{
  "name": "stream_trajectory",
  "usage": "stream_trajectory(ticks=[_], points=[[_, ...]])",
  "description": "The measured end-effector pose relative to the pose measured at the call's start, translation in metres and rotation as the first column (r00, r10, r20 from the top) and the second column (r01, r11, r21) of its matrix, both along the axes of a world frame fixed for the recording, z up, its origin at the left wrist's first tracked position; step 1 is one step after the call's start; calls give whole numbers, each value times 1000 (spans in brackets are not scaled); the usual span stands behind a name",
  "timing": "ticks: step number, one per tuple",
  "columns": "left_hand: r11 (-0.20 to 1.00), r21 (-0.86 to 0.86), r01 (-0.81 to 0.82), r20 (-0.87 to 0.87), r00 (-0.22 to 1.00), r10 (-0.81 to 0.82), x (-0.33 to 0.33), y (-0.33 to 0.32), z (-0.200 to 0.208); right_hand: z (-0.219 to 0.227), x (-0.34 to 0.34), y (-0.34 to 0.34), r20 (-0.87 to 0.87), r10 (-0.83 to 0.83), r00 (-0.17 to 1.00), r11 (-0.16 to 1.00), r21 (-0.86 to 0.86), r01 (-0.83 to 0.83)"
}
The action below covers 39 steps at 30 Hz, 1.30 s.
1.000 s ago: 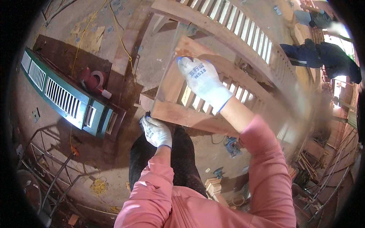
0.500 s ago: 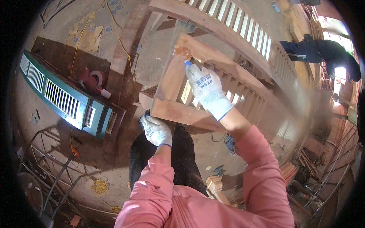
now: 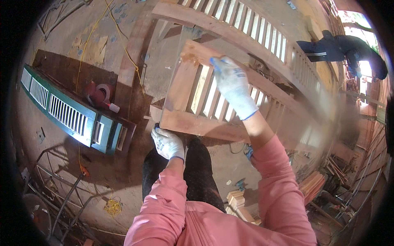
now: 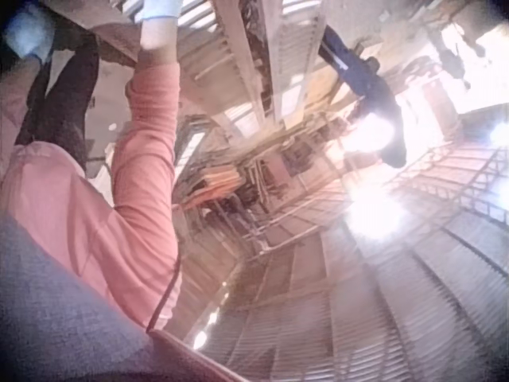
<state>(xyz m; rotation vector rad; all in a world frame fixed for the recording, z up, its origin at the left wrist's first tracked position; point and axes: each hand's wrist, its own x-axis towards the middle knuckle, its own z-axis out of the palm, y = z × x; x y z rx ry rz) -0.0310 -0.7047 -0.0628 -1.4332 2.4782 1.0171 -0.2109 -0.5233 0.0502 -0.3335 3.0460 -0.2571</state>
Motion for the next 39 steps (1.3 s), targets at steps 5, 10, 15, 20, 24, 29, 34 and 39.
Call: stream_trajectory(ticks=[5,10,15,20,24,29,34,39], points=[[999,-15,30,16,999,-29,-1,3,-2,-1,17,16,-59,-106,993,993,47,109],[999,-3,45,30,999,-45,0,4,-3,-47,38,13,-5,-3,1000,987,158,4],[1000,-23,11,24,1000,-11,3,0,-8,-18,38,11,-80,71,994,997,-25,-73],[997,-63,55,-6,998,-55,6,0,-18,-28,48,19,-154,139,978,975,196,-108],[977,-177,117,-126,982,-140,35,-12,-91,-33,116,40,-122,87,989,961,-250,-115],[289,-776,560,575,817,-39,23,-23,-152,90,231,76,265,-190,945,936,-240,256],[401,-732,551,442,832,-336,24,-13,-117,137,457,104,439,-633,638,724,43,688],[471,-790,393,146,866,-478,12,-34,-139,131,560,68,441,-896,48,152,203,967]])
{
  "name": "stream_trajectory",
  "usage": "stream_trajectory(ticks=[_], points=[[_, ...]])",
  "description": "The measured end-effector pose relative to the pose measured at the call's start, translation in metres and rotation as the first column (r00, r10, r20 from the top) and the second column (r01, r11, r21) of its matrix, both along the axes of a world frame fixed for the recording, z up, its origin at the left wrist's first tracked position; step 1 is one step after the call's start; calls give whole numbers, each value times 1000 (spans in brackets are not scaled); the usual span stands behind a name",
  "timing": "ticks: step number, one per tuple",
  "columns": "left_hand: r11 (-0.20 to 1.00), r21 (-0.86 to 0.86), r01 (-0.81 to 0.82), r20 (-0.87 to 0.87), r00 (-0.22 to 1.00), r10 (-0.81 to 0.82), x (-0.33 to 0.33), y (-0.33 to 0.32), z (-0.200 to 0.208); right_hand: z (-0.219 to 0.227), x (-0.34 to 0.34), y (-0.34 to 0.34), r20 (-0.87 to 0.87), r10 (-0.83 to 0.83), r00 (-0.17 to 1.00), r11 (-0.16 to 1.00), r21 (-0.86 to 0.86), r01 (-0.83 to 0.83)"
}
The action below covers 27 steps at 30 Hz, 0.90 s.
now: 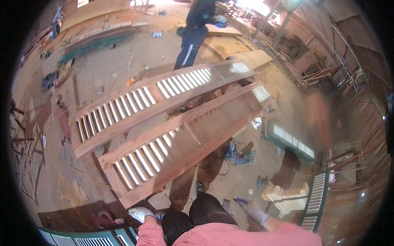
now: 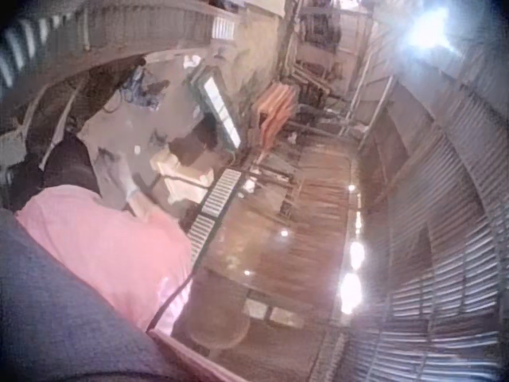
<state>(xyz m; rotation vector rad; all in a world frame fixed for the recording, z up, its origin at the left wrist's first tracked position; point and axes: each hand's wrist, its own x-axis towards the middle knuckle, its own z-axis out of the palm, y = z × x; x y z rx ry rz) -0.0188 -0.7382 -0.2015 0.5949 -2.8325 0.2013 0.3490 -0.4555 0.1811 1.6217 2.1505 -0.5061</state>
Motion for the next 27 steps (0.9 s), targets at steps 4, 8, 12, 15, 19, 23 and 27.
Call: stream_trajectory(ticks=[4,8,12,15,19,23,27], points=[[971,233,54,88,993,-77,-1,3,-31,-97,112,2,-261,-254,931,966,-17,258],[506,-608,612,456,791,-408,-19,-73,27,-162,116,102,-555,-111,824,994,-53,99],[365,914,-176,178,984,28,26,-62,93,-120,139,227,-649,-526,550,850,-421,316],[697,714,-64,37,998,54,93,-36,123,-77,123,308,-627,-761,166,641,-685,346],[826,561,-60,25,998,55,180,42,142,-23,97,377,-654,-754,66,637,-702,319],[920,346,183,-118,981,-151,200,145,200,-5,59,413,-654,-753,-70,621,-741,255],[827,303,474,-353,862,-364,143,214,229,1,21,426,-575,-788,-220,571,-816,87]])
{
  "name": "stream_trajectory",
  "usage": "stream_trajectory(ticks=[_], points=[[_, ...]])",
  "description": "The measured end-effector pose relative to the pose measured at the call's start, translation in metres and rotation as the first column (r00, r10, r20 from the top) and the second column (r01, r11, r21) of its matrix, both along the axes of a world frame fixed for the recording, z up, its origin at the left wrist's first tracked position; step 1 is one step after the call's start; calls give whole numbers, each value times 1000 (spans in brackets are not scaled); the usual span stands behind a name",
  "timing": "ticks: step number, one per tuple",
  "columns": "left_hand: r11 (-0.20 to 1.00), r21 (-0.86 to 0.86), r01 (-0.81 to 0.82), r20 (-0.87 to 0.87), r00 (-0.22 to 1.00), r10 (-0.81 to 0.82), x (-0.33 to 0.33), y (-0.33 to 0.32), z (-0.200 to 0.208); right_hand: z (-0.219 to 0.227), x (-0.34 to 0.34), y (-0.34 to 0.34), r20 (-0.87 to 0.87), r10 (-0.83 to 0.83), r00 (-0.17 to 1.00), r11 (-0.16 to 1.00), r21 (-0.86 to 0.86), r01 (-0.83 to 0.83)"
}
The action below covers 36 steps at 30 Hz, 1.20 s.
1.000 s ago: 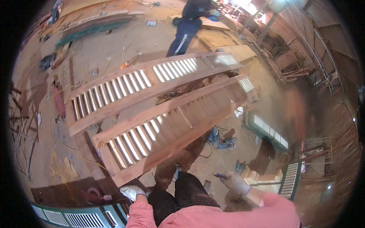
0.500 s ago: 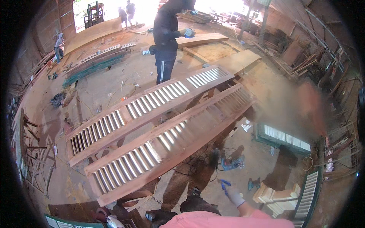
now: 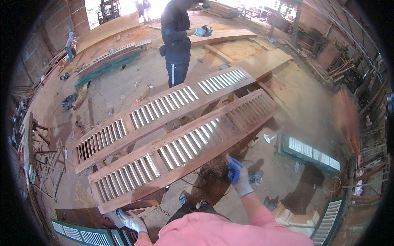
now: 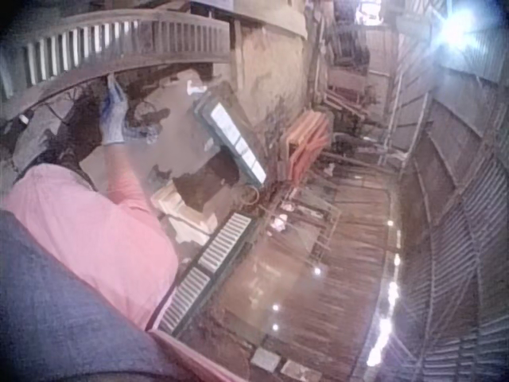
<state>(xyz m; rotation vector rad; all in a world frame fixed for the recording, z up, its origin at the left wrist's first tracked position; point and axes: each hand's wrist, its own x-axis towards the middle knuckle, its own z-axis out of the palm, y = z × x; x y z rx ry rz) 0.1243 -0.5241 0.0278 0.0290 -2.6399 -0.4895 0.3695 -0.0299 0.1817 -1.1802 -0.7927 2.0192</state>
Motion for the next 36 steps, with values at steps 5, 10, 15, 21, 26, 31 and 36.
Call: stream_trajectory(ticks=[5,10,15,21,26,31,36], points=[[962,187,199,30,978,-208,-66,94,23,13,-34,0,-154,-101,983,993,-69,91],[887,283,364,-11,926,-377,-112,167,14,54,-37,35,-106,-123,987,987,95,133],[799,308,517,22,835,-549,-121,227,19,80,-45,111,-77,-90,993,959,263,107],[764,422,488,97,814,-573,-129,275,29,127,-107,221,-135,68,988,945,326,-21],[856,302,421,225,841,-493,-120,323,22,126,-169,341,-263,392,882,864,435,-254],[921,142,363,471,794,-385,-82,416,15,99,-218,422,-92,351,932,871,398,-289],[922,238,304,568,727,-386,-46,520,33,60,-212,496,-81,442,893,874,263,-408]])
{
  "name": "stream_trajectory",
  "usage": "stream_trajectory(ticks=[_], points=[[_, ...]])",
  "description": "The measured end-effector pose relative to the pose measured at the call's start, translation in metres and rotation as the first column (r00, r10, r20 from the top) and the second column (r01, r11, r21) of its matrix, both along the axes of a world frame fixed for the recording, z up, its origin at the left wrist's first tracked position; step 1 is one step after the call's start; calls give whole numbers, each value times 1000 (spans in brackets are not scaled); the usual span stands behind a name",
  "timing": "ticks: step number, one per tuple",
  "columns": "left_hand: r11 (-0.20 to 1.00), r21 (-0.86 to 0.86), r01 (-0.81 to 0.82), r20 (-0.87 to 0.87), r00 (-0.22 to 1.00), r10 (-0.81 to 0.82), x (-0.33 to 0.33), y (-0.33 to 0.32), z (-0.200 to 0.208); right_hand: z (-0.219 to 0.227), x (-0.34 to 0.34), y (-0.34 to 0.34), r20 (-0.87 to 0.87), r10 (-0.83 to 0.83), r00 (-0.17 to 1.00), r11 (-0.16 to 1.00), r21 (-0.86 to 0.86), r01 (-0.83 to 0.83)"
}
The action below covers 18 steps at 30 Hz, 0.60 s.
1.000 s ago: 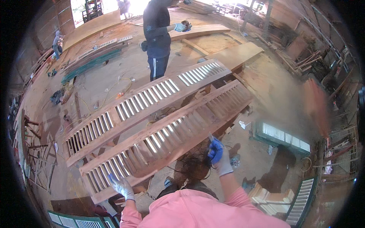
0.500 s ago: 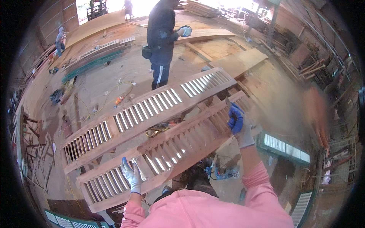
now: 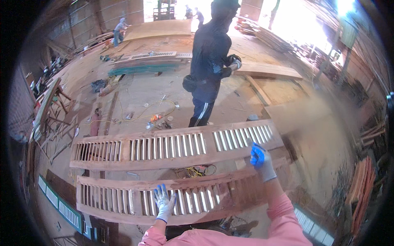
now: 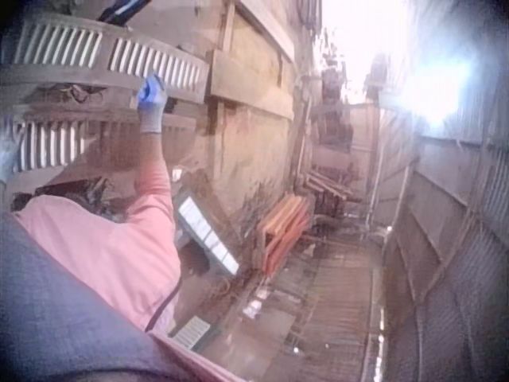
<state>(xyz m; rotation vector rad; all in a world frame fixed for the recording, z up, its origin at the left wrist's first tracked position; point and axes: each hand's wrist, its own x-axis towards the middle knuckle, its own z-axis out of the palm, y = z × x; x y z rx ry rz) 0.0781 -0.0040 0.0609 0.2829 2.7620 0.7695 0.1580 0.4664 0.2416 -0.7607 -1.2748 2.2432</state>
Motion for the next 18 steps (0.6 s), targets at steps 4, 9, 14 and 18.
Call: stream_trajectory(ticks=[4,9,14,18], points=[[999,21,29,-37,999,-28,5,57,16,-37,12,62,43,72,996,989,-133,-66],[996,-18,89,-121,989,-91,-32,93,67,-68,24,77,131,134,982,982,-150,-114],[988,69,136,-238,964,-117,-71,129,122,-102,42,76,127,113,986,958,-278,-74],[978,17,209,-352,917,-190,-100,176,154,-170,89,95,94,75,993,987,-149,-60]])
